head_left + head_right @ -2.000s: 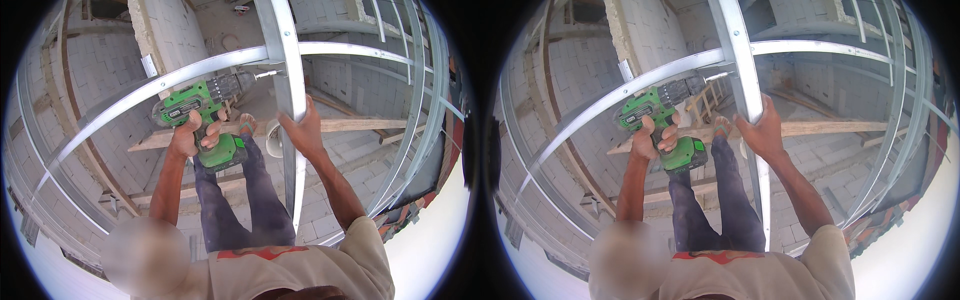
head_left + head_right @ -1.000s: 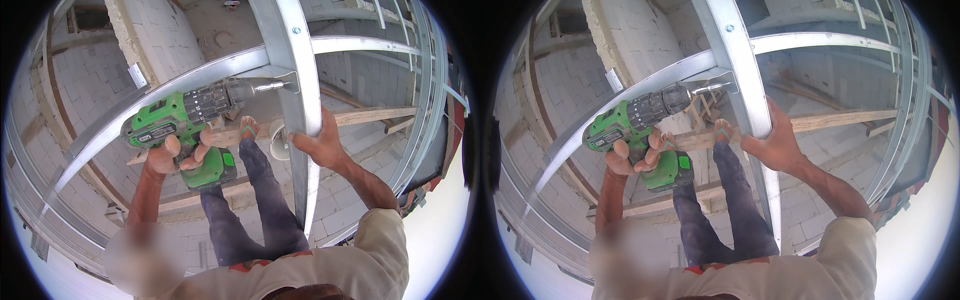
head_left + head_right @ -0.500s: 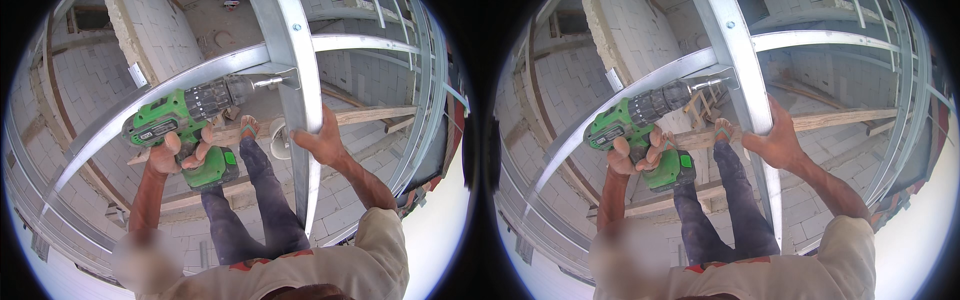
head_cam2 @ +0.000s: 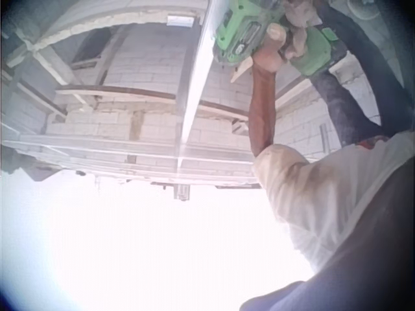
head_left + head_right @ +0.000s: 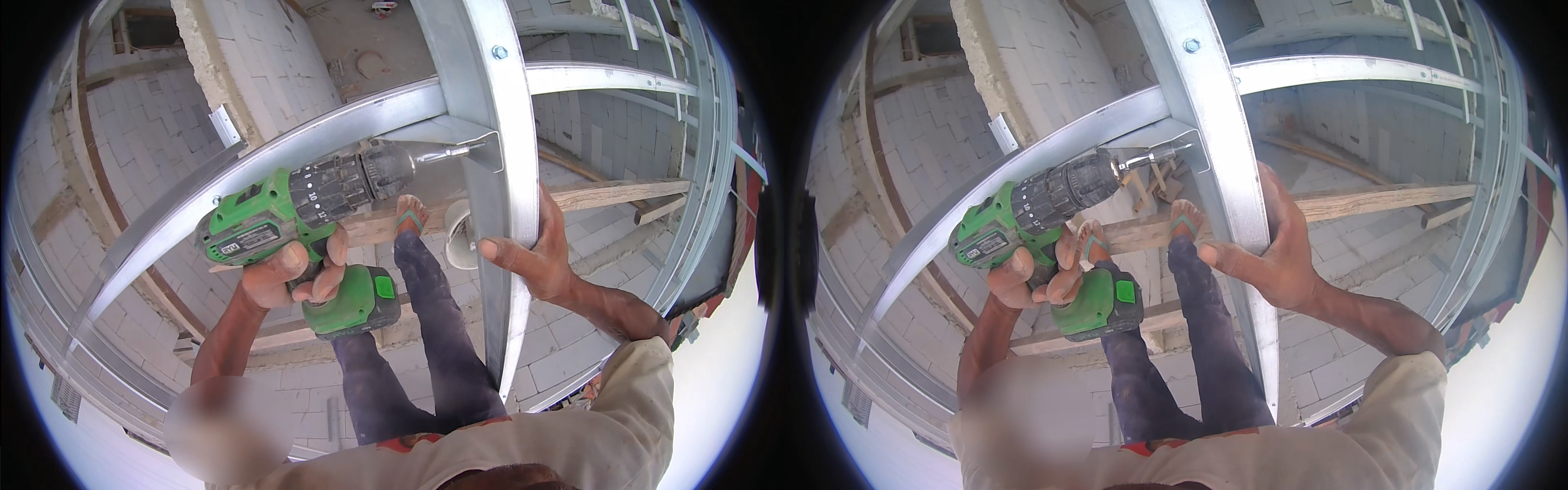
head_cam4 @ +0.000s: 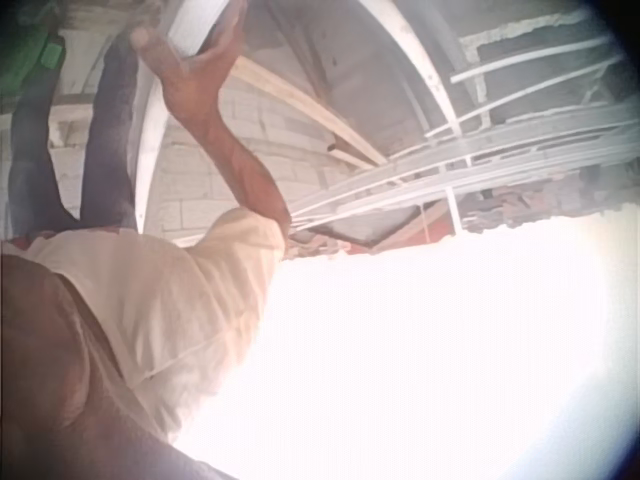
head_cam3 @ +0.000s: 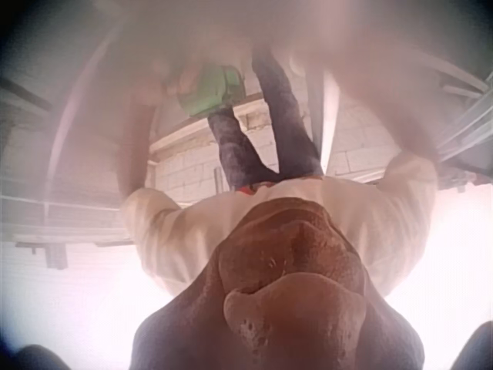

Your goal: The person assembles a metal frame structure on a rooftop by positioning metal bars and securing them with a cordless drill. They retrieve screws from a bucket and fasten the bars to form a grid-like framework.

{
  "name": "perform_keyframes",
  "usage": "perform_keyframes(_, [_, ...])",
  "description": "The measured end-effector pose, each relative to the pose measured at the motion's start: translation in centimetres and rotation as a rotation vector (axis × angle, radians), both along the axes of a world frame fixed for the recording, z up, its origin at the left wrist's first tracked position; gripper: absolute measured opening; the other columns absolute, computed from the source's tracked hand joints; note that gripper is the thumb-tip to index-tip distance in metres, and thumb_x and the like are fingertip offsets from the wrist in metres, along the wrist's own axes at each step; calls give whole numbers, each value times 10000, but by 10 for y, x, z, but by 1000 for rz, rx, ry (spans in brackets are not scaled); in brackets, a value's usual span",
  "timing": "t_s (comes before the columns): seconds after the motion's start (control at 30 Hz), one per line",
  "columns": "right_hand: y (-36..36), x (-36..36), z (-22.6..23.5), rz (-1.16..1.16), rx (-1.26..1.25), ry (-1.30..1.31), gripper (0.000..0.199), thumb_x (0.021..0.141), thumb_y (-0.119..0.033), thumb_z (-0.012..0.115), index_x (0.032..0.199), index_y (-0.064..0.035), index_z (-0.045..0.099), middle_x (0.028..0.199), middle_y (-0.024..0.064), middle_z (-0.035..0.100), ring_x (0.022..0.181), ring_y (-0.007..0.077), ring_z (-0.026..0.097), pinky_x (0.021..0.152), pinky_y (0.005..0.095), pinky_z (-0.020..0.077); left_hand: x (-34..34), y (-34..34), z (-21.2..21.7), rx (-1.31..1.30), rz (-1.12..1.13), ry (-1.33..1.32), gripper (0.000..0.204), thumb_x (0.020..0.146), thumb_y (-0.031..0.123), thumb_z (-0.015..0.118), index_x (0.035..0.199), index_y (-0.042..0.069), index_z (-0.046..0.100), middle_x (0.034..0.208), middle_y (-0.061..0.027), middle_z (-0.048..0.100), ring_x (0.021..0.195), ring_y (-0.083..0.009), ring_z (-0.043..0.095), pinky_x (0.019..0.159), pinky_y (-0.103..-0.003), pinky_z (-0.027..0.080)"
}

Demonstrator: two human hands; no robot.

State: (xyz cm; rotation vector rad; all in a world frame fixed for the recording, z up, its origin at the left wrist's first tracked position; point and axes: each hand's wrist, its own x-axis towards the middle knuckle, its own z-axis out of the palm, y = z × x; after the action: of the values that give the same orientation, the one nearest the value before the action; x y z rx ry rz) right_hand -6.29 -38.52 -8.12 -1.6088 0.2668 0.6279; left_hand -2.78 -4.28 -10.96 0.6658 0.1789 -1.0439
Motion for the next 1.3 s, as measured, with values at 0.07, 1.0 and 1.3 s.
perform_keyframes(0.07, [0, -3, 0, 15, -36, -4, 924, 831, -404, 832, 1498, 46, 376, 1304, 178, 515, 1250, 275, 538, 1041, 420, 442, 0, -3, 4, 42, 27, -15, 564, 915, 494, 768, 1109, -14, 618, 787, -94, 627, 498, -77, 485, 467, -219, 393])
perform_keyframes(1.0, [1, 1, -2, 45, -47, -7, 848, 815, -228, 738, 1513, 30, 331, 1294, 172, 445, 1223, 270, 481, 1010, 426, 422, -5, 2, 18, 108, 2, 102, 443, 940, 465, 734, 1004, 49, 596, 710, -41, 583, 559, -100, 505, 529, -263, 402])
perform_keyframes(1.3, [1, -2, -4, 37, -43, -31, 849, 808, -224, 730, 1511, 37, 330, 1298, 181, 442, 1231, 280, 470, 1016, 439, 415, 1, -5, 28, 191, 31, 94, 473, 927, 483, 749, 991, 39, 601, 702, -44, 579, 561, -103, 509, 505, -254, 383])
